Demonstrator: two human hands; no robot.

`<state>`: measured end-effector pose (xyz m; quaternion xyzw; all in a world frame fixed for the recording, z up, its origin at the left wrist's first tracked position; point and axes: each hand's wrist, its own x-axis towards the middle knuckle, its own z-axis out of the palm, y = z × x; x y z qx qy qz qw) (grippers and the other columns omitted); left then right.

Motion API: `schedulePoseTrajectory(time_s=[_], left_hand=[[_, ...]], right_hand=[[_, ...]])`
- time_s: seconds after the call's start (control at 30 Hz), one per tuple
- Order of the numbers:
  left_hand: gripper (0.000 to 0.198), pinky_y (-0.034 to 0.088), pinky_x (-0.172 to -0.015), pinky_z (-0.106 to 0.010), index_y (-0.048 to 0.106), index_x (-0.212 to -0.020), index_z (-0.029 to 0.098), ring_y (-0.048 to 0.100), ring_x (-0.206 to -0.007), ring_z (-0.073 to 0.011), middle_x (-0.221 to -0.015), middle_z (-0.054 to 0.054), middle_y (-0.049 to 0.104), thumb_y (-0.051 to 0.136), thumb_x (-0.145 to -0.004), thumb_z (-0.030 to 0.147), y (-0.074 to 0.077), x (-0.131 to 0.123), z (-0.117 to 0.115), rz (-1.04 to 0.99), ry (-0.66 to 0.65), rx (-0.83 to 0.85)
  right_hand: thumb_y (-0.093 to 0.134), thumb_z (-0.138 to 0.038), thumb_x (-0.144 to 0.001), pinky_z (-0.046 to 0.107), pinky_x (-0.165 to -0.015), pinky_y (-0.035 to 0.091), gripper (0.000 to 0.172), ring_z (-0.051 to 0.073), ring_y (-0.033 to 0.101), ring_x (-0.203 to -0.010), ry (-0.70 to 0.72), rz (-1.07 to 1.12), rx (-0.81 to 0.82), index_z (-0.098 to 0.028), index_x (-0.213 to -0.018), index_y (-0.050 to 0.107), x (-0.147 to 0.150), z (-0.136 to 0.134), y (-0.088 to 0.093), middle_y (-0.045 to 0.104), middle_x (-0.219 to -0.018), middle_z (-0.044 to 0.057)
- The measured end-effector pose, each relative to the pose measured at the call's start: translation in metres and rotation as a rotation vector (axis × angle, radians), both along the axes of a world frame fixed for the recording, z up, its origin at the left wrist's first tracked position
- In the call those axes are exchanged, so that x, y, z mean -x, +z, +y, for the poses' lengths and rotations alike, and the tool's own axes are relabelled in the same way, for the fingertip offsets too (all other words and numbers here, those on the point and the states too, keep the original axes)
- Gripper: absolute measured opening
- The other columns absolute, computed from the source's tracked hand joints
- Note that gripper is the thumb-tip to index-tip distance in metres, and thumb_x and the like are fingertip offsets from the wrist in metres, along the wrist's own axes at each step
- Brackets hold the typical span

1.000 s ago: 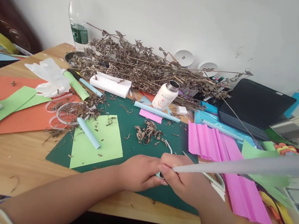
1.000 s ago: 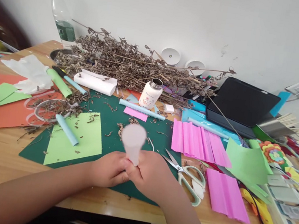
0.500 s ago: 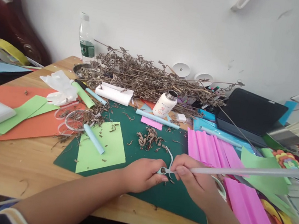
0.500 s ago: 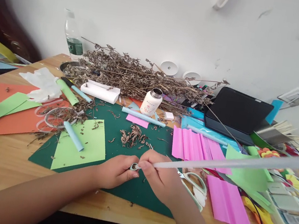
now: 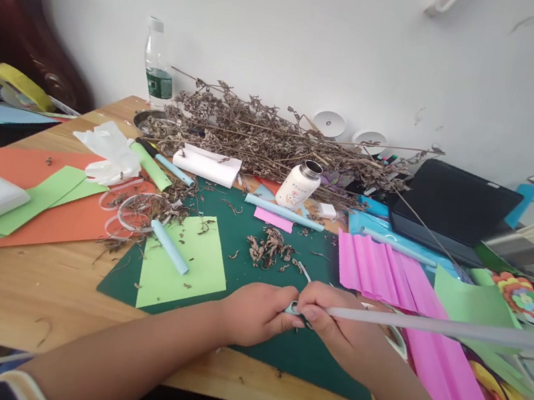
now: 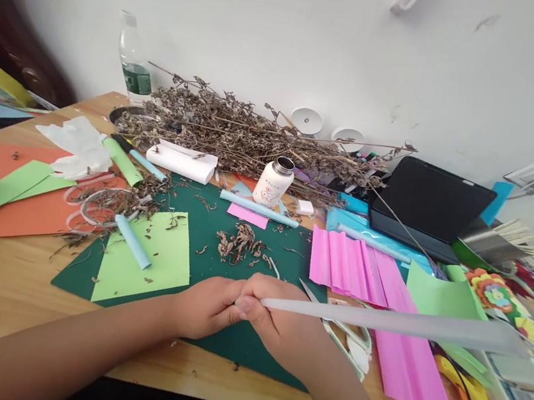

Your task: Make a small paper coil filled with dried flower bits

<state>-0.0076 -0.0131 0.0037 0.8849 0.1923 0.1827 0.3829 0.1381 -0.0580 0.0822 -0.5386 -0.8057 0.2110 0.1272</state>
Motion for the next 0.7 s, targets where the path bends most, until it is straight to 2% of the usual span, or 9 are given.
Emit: schedulePoseTrajectory(time_s=[0.2,0.4,0.5,0.63,0.7], left_hand=[[0.035,0.04,-0.069,-0.024,0.042,-0.092,0.017,0.053,-0.081,-0.0176,-0.089,-0.006,0.056,0.018,-0.083,0.042,-0.001,-0.001,-0.001,-0.024,-0.008,-0.002],[0.034,0.039,-0.064,-0.024,0.044,-0.088,0.019,0.053,-0.079,-0.018,-0.088,-0.005,0.056,0.015,-0.085,0.036,0.0,-0.002,-0.003,-0.04,-0.039,-0.109],[0.035,0.039,-0.061,-0.024,0.042,-0.088,0.018,0.054,-0.075,-0.0177,-0.083,-0.005,0.056,0.016,-0.084,0.04,0.001,-0.001,-0.003,-0.007,0.001,-0.108],[0.036,0.037,-0.055,-0.023,0.039,-0.085,0.018,0.054,-0.066,-0.0162,-0.075,-0.003,0.056,0.015,-0.083,0.045,0.001,-0.001,-0.002,0.047,0.032,-0.126],[0.036,0.036,-0.053,-0.022,0.038,-0.085,0.019,0.053,-0.064,-0.0154,-0.075,-0.002,0.056,0.013,-0.083,0.045,0.0,-0.001,-0.002,0.043,0.03,-0.14]], right_hand=[[0.027,-0.028,-0.082,0.021,-0.046,0.029,0.029,0.01,0.039,-0.05,0.028,-0.091,-0.053,-0.019,-0.057,0.038,0.011,0.003,0.003,0.043,-0.054,-0.003],[0.03,-0.031,-0.078,0.023,-0.043,0.025,0.029,0.01,0.036,-0.045,-0.011,-0.098,0.019,-0.019,-0.051,0.032,0.013,0.007,-0.003,0.038,-0.048,-0.003],[0.031,-0.028,-0.079,0.023,-0.045,0.027,0.026,0.01,0.037,-0.047,-0.043,0.134,-0.065,-0.019,-0.056,0.037,0.005,0.003,-0.016,0.041,-0.052,-0.003],[0.025,-0.024,-0.082,0.021,-0.041,0.028,0.021,0.009,0.031,-0.042,-0.226,0.775,-0.3,-0.021,-0.065,0.035,-0.005,-0.003,-0.036,0.031,-0.049,-0.006],[0.026,-0.025,-0.082,0.021,-0.041,0.027,0.02,0.009,0.03,-0.042,-0.254,0.852,-0.336,-0.021,-0.064,0.035,-0.007,-0.004,-0.042,0.028,-0.048,-0.006]])
